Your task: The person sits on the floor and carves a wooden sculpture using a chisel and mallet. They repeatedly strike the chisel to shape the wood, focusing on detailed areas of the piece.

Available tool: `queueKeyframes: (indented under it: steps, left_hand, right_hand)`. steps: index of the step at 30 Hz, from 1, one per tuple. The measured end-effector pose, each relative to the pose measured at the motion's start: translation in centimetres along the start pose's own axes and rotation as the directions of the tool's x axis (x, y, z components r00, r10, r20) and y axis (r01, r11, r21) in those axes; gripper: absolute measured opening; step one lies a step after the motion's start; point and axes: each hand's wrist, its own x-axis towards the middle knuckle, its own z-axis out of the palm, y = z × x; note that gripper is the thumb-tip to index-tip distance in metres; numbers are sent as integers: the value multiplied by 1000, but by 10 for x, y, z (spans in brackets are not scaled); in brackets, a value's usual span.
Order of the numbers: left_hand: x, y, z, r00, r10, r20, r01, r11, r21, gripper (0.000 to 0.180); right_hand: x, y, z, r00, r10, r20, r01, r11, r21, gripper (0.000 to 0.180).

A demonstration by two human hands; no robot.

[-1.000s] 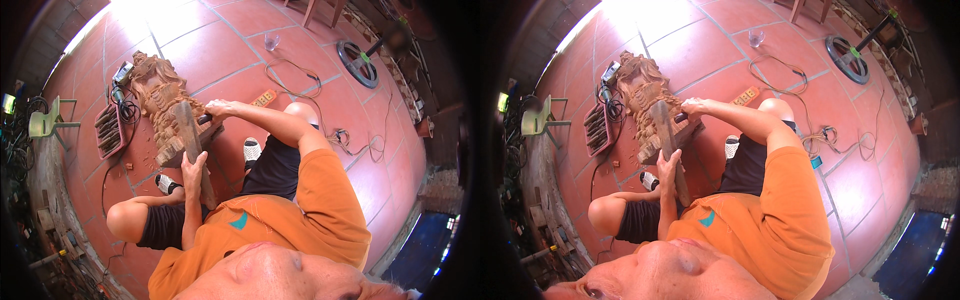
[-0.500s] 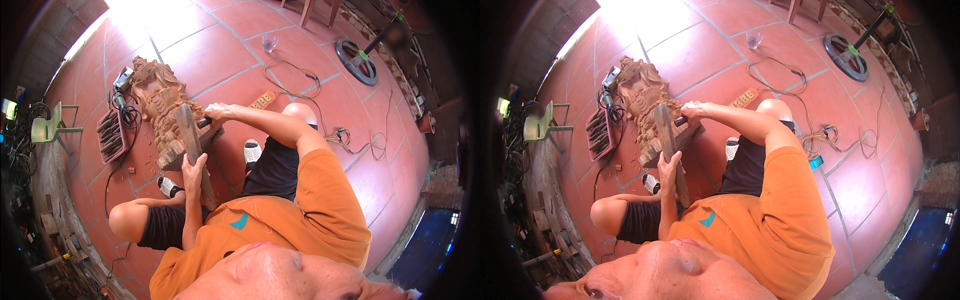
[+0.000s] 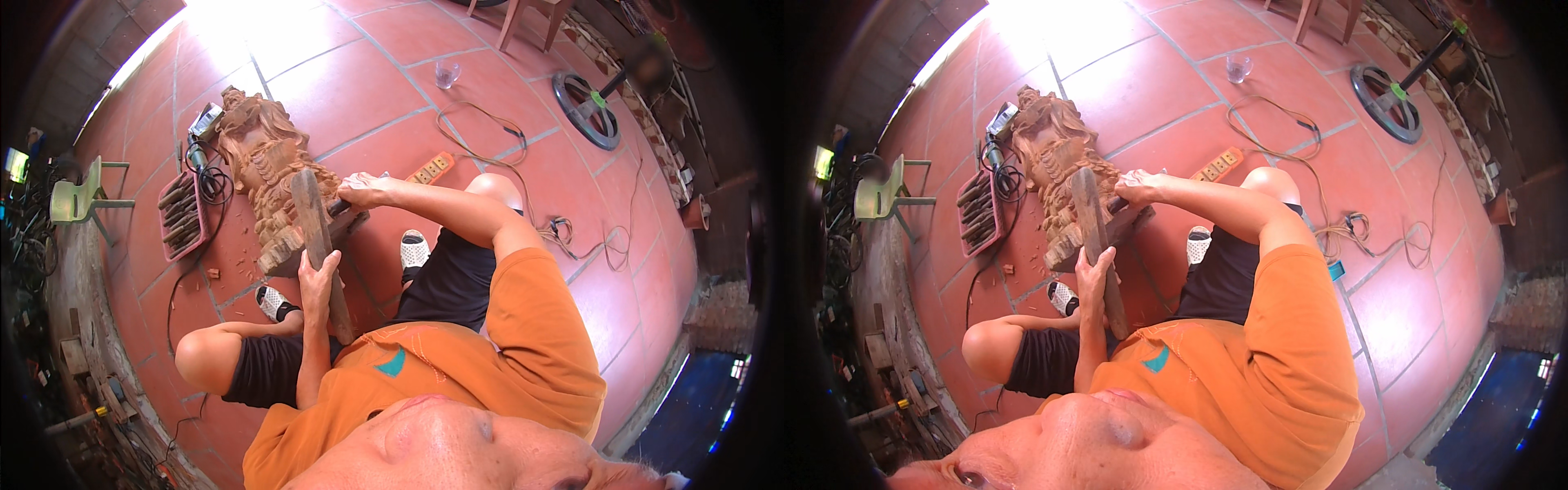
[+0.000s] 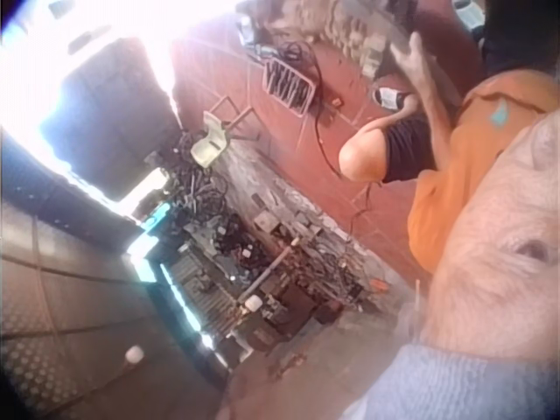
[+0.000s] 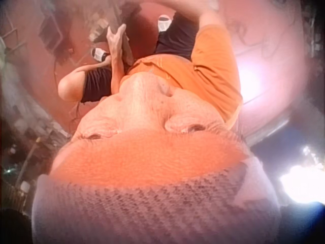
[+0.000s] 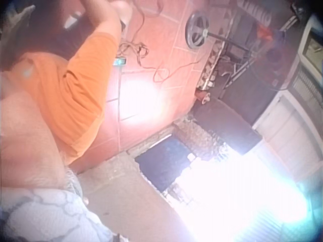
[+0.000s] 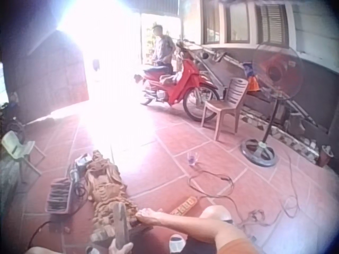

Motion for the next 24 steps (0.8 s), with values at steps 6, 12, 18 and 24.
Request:
queueKeyframes:
  steps: [6, 12, 18, 24]
  left_hand:
    - [1, -2, -4, 1000, 1, -14, -1, 999, -40, 36]
    - [-1, 3, -6, 1000, 5, -24, -5, 1000, -18, 36]
    - [-2, 0, -8, 1000, 7, -29, -7, 1000, -20, 38]
    - [-3, 3, -7, 999, 28, -30, -28, 999, -18, 36]
  right_hand:
    - [0, 0, 4, 999, -37, -9, 37, 999, 25, 16]
    - [-7, 0, -2, 992, -129, -4, 129, 991, -45, 15]
    - [-8, 0, 1, 987, -159, -5, 157, 977, -142, 12]
    - [-6, 5, 12, 982, -188, -29, 180, 967, -180, 11]
